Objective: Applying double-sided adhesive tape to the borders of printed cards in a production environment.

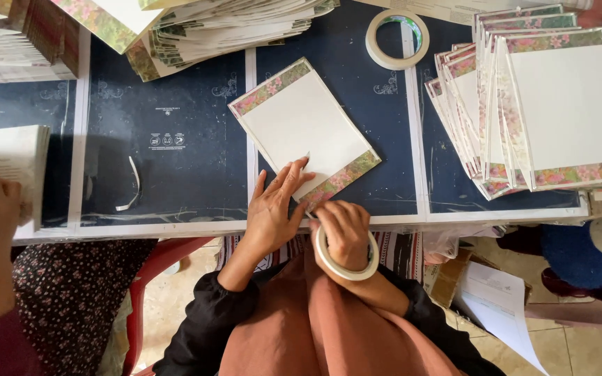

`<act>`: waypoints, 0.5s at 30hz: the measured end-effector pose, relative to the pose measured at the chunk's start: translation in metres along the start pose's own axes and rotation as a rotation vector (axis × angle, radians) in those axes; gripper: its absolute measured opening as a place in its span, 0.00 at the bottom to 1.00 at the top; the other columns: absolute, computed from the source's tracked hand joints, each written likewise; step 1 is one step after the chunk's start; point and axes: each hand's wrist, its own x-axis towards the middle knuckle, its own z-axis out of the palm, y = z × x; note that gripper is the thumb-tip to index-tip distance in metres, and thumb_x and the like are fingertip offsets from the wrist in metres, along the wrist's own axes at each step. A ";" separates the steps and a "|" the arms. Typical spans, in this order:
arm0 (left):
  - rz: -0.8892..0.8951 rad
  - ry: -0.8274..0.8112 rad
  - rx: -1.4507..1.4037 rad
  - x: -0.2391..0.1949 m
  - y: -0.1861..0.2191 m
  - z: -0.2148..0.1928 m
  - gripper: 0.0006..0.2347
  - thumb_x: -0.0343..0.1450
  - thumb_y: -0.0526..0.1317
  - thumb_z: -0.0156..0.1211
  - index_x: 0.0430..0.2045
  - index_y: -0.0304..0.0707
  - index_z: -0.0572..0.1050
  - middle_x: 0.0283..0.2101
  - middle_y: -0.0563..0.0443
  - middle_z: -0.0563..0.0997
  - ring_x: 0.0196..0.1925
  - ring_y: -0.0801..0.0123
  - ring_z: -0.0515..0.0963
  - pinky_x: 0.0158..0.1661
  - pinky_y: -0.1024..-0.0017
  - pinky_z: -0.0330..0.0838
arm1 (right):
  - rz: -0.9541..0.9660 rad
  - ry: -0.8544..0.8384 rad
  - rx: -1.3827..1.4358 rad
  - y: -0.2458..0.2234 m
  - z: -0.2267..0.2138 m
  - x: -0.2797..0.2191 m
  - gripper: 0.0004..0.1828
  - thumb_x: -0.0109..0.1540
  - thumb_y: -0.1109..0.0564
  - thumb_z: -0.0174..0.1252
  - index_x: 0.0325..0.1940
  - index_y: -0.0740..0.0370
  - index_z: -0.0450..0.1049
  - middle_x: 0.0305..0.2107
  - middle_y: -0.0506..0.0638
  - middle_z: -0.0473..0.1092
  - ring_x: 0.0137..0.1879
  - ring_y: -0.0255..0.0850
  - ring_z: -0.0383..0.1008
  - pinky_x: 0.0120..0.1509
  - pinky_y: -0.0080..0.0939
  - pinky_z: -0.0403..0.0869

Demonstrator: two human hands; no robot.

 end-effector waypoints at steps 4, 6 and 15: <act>0.018 -0.017 -0.010 0.002 0.001 -0.003 0.37 0.62 0.34 0.60 0.65 0.36 0.46 0.59 0.54 0.71 0.64 0.51 0.61 0.61 0.45 0.40 | 0.040 0.037 -0.031 0.009 -0.002 0.010 0.04 0.57 0.57 0.57 0.36 0.56 0.71 0.32 0.47 0.69 0.43 0.45 0.70 0.52 0.43 0.61; 0.016 -0.068 0.005 0.001 0.001 -0.005 0.38 0.61 0.35 0.61 0.64 0.33 0.45 0.60 0.51 0.68 0.65 0.48 0.60 0.61 0.42 0.39 | 0.020 0.034 -0.072 0.015 0.001 0.014 0.02 0.58 0.57 0.56 0.34 0.54 0.70 0.31 0.44 0.67 0.42 0.42 0.69 0.51 0.42 0.60; -0.005 -0.080 -0.006 0.000 -0.004 0.001 0.35 0.66 0.41 0.58 0.65 0.34 0.44 0.61 0.54 0.67 0.66 0.51 0.58 0.61 0.43 0.36 | 0.004 0.076 -0.157 0.017 0.007 0.020 0.06 0.56 0.62 0.53 0.30 0.51 0.71 0.31 0.43 0.65 0.38 0.41 0.66 0.48 0.42 0.62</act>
